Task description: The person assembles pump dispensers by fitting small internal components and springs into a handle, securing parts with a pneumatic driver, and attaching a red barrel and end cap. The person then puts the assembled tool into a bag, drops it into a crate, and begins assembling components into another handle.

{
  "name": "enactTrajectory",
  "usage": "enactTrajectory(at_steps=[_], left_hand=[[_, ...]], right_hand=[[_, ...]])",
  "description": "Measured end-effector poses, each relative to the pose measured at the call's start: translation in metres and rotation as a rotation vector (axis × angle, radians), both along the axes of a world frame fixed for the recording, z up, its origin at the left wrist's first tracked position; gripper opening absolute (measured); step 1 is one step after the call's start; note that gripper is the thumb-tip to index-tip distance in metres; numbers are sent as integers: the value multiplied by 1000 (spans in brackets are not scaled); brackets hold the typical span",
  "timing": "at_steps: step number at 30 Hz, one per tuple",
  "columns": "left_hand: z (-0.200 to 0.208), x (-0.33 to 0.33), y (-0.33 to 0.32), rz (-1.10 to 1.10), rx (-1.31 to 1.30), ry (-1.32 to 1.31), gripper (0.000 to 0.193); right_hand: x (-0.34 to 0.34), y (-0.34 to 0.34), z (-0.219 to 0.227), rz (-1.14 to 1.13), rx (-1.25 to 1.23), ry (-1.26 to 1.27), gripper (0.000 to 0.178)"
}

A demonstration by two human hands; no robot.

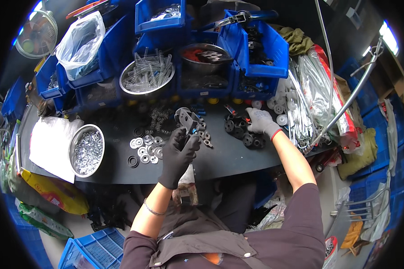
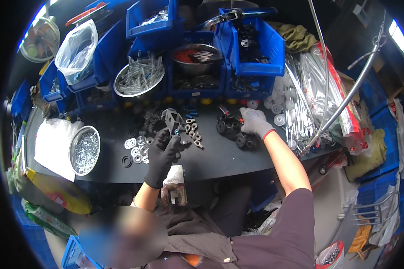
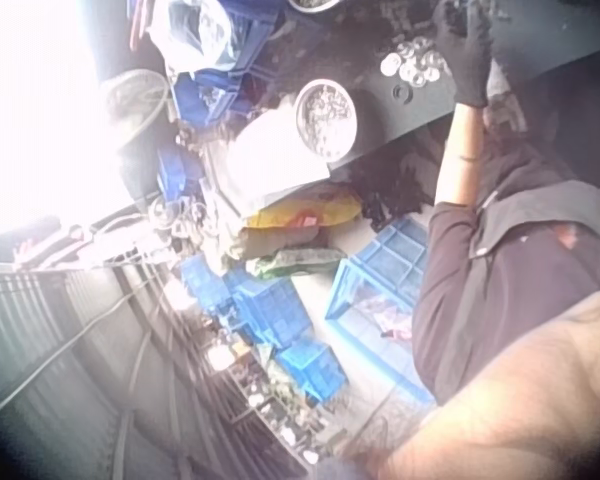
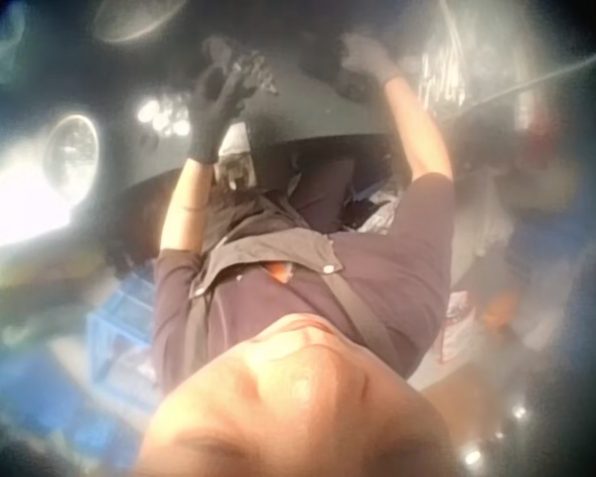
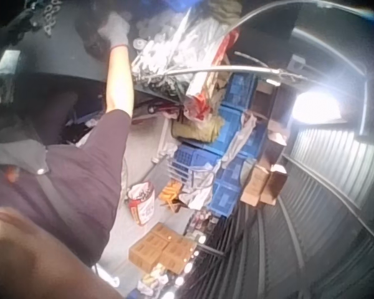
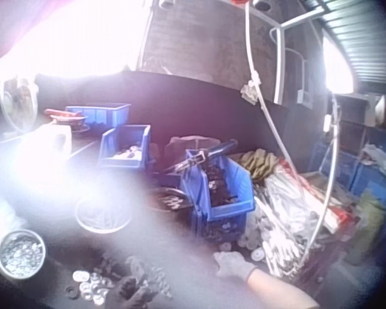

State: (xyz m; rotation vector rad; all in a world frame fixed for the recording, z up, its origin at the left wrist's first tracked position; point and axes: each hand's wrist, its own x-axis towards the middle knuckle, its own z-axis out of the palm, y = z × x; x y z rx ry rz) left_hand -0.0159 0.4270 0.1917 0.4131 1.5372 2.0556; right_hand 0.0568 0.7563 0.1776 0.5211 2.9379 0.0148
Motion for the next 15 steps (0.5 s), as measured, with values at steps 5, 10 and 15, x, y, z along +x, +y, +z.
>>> enactTrajectory(at_steps=[5, 10, 15], left_hand=[[-5, 2, -1, 1, 22, 94, 27], [4, 5, -5, 46, -17, 49, 24], [10, 12, -6, 30, 7, -9, 24]], right_hand=[[1, 2, 2, 33, 63, -102, 62], [7, 8, -10, 142, 61, 89, 56], [8, 9, -26, 142, -20, 394, 36]])
